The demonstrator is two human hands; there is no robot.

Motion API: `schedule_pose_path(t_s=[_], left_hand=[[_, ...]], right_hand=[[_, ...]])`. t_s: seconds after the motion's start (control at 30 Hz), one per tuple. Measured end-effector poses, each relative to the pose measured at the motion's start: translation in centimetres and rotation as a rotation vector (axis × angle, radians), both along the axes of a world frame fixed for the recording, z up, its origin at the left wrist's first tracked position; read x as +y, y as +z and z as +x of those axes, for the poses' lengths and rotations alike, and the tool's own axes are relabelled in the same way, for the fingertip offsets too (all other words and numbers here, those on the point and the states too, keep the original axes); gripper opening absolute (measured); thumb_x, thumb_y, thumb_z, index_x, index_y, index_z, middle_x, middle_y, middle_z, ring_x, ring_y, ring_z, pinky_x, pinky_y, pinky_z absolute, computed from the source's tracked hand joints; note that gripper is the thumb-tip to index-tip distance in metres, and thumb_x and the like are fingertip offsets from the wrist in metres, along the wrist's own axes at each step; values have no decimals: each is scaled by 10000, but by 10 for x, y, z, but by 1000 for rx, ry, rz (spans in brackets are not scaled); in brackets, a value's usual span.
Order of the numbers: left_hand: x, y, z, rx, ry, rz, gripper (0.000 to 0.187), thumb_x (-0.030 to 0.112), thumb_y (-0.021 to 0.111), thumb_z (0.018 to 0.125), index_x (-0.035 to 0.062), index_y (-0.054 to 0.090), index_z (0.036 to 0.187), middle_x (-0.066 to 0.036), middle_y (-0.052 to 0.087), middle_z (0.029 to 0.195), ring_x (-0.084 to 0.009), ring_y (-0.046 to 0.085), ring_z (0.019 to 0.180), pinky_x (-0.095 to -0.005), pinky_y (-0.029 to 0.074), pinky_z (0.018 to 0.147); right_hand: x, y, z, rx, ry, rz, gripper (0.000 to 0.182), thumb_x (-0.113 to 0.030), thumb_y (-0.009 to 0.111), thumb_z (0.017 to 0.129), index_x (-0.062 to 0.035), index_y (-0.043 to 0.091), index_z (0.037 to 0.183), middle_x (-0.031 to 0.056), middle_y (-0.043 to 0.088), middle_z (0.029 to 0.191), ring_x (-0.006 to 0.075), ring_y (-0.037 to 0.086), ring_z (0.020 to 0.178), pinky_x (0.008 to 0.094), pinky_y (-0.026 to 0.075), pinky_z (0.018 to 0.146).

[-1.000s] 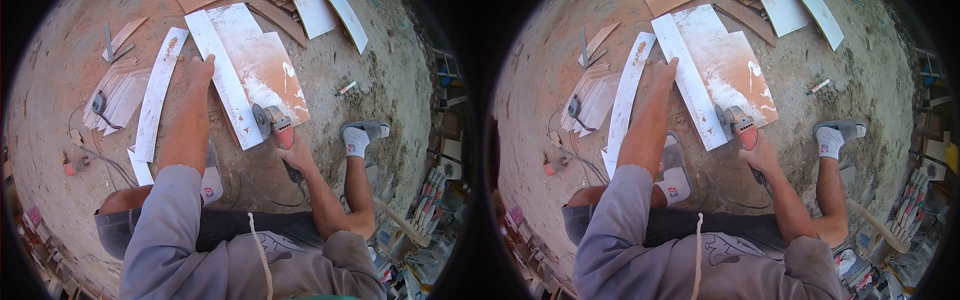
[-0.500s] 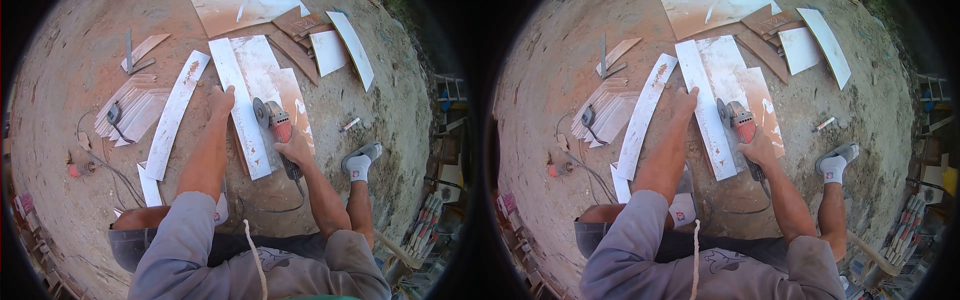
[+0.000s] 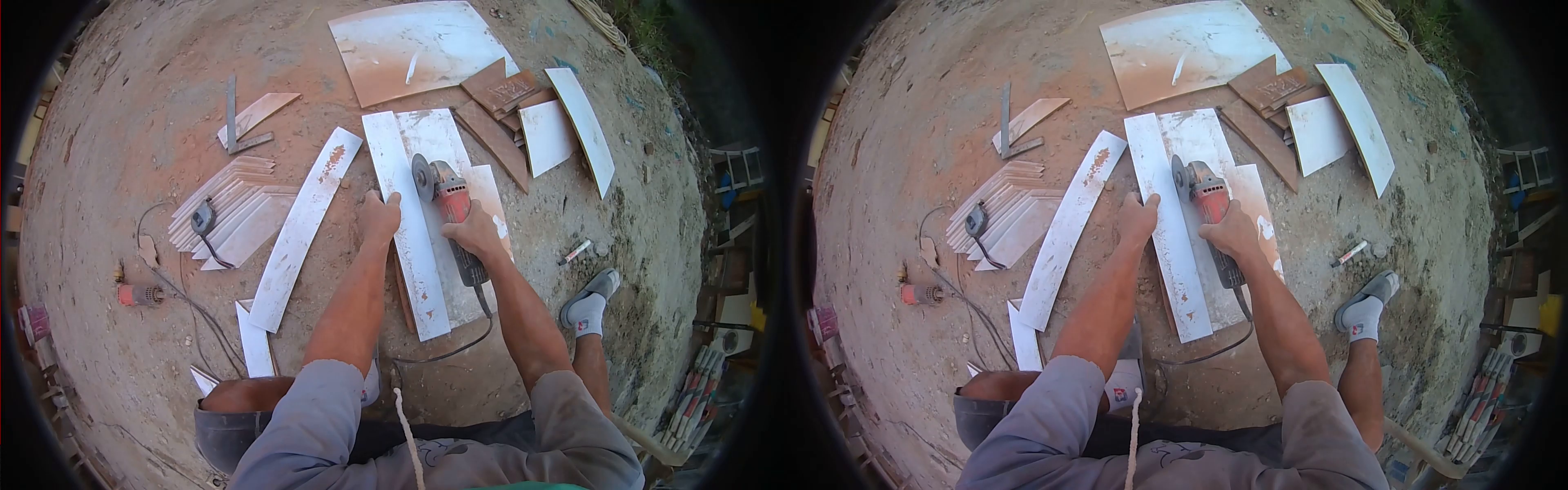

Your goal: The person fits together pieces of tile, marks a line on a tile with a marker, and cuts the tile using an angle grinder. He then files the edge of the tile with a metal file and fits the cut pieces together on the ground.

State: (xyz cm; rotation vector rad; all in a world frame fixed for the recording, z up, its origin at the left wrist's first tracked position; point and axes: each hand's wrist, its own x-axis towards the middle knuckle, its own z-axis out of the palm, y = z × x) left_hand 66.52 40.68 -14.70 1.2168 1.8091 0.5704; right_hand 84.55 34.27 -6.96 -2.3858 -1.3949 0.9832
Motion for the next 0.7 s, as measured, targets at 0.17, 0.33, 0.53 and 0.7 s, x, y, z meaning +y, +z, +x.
schedule_pose_path(t_s=[0.17, 0.33, 0.53, 0.7], left_hand=[[1, -3, -1, -21, -2, 2, 473, 381, 653, 847, -29, 607, 1078, -229, 672, 1063, -377, 637, 1029, -450, 467, 894], [1, 1, -3, -18, -39, -35, 498, 380, 635, 846, -19, 554, 1133, -255, 644, 1106, -415, 617, 1052, -485, 460, 915], [1, 1, -4, -8, -59, -30, 501, 374, 639, 848, -29, 548, 1131, -258, 641, 1099, -414, 614, 1052, -481, 458, 915], [2, 9, -4, -14, -66, -69, 493, 365, 654, 854, -32, 548, 1127, -265, 643, 1093, -419, 616, 1046, -478, 461, 907]], right_hand=[[40, -2, -2, -14, 9, 23, 765, -346, 730, 600, 96, 491, 1177, 290, 650, 1047, 400, 652, 987, 411, 508, 861], [80, -10, -3, -18, 18, 38, 795, -354, 737, 590, 101, 489, 1193, 292, 643, 1082, 395, 646, 1022, 408, 506, 880], [123, -12, -6, -61, 32, 61, 806, -360, 743, 584, 105, 494, 1194, 291, 631, 1127, 395, 636, 1053, 404, 503, 902], [153, -20, -7, -58, 26, 139, 810, -361, 764, 575, 121, 534, 1182, 301, 635, 1121, 389, 632, 1060, 398, 497, 904]])
